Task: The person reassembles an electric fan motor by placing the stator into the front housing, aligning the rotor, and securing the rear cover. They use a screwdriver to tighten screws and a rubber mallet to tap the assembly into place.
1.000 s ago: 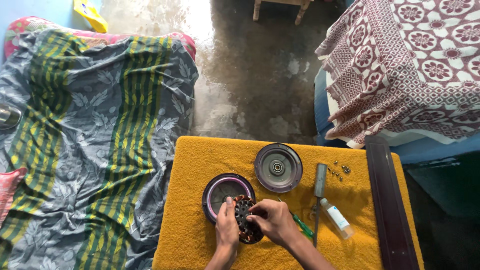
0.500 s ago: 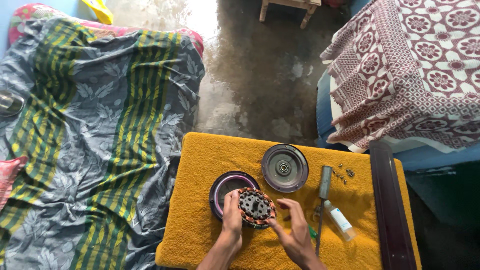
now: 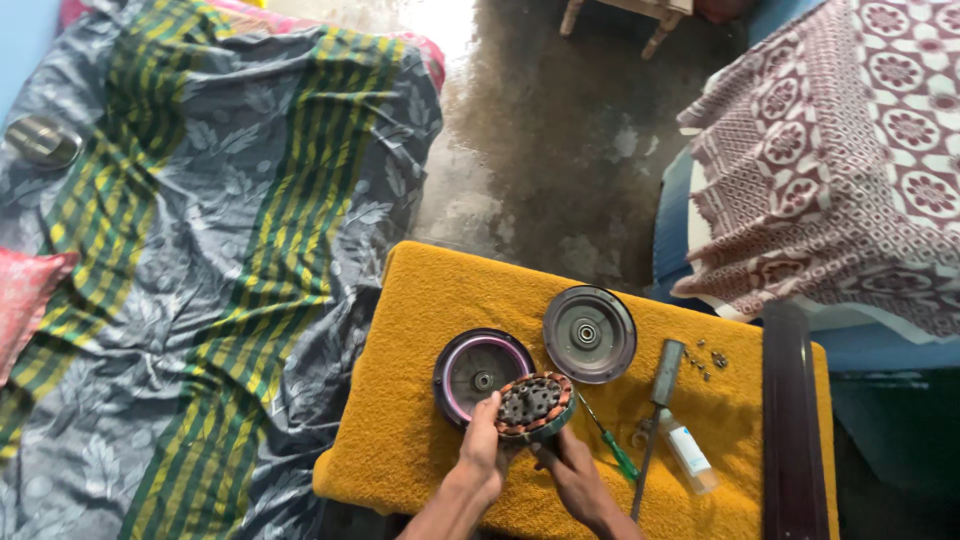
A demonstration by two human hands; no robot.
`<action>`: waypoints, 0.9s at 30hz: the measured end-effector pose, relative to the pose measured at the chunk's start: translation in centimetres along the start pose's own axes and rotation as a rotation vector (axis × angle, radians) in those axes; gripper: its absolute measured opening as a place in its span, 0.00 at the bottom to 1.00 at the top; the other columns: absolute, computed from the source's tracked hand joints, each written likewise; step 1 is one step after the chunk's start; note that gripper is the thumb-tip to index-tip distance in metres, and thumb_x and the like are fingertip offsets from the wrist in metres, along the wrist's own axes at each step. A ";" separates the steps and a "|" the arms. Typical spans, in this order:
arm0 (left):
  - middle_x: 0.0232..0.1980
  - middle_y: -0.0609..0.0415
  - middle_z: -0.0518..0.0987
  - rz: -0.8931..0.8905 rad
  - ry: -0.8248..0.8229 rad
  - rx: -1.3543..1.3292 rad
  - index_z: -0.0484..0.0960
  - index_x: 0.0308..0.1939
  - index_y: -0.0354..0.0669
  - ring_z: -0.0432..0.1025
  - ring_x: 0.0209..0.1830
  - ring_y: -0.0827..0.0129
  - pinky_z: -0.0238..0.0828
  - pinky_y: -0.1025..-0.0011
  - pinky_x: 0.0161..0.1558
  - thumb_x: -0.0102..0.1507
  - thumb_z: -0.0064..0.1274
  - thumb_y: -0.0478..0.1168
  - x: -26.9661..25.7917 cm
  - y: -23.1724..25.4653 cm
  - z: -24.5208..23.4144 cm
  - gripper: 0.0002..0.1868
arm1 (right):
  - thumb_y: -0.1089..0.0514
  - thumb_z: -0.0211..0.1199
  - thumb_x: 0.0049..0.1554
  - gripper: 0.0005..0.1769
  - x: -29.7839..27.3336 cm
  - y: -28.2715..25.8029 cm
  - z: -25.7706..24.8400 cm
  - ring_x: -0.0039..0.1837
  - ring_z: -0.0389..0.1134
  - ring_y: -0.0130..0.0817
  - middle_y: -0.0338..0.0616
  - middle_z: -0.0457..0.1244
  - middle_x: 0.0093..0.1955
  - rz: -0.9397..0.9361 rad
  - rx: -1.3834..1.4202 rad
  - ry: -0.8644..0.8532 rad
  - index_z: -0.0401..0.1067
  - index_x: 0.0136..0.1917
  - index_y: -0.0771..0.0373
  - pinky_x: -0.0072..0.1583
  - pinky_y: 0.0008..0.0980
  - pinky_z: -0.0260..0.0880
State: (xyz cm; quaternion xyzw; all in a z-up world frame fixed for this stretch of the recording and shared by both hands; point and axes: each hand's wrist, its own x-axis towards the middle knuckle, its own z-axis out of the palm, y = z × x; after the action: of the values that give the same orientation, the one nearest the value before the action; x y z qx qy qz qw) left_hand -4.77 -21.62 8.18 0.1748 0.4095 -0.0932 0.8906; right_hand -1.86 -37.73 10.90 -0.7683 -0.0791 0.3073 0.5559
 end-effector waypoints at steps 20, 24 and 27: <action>0.47 0.43 0.80 0.437 0.555 1.206 0.74 0.49 0.39 0.77 0.48 0.55 0.75 0.57 0.49 0.55 0.67 0.57 5.5 4.6 -9.2 0.31 | 0.48 0.55 0.63 0.22 5.6 -0.4 -2.8 0.35 0.62 0.31 0.44 0.63 0.30 0.075 -0.503 0.038 0.72 0.39 0.69 0.40 0.33 0.63; 0.40 0.42 0.81 0.558 0.517 1.105 0.69 0.49 0.38 0.78 0.41 0.52 0.75 0.56 0.45 0.52 0.68 0.50 6.9 3.6 -8.6 0.31 | 0.47 0.55 0.62 0.21 6.1 -2.0 -3.1 0.36 0.66 0.31 0.46 0.67 0.32 0.026 -0.536 0.003 0.74 0.42 0.69 0.41 0.35 0.66; 0.39 0.42 0.80 0.562 0.439 1.034 0.67 0.48 0.39 0.78 0.38 0.53 0.76 0.56 0.42 0.49 0.69 0.47 6.4 3.8 -7.3 0.32 | 0.47 0.56 0.61 0.21 6.3 -3.1 -3.4 0.36 0.67 0.33 0.49 0.68 0.33 0.024 -0.574 -0.019 0.75 0.42 0.68 0.42 0.37 0.67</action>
State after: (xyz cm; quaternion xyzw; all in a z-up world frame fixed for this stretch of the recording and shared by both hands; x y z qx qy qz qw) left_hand -4.50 -15.49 -0.24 0.6989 0.4231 -0.0035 0.5766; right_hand 5.73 -36.40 11.96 -0.8922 -0.1589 0.2859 0.3115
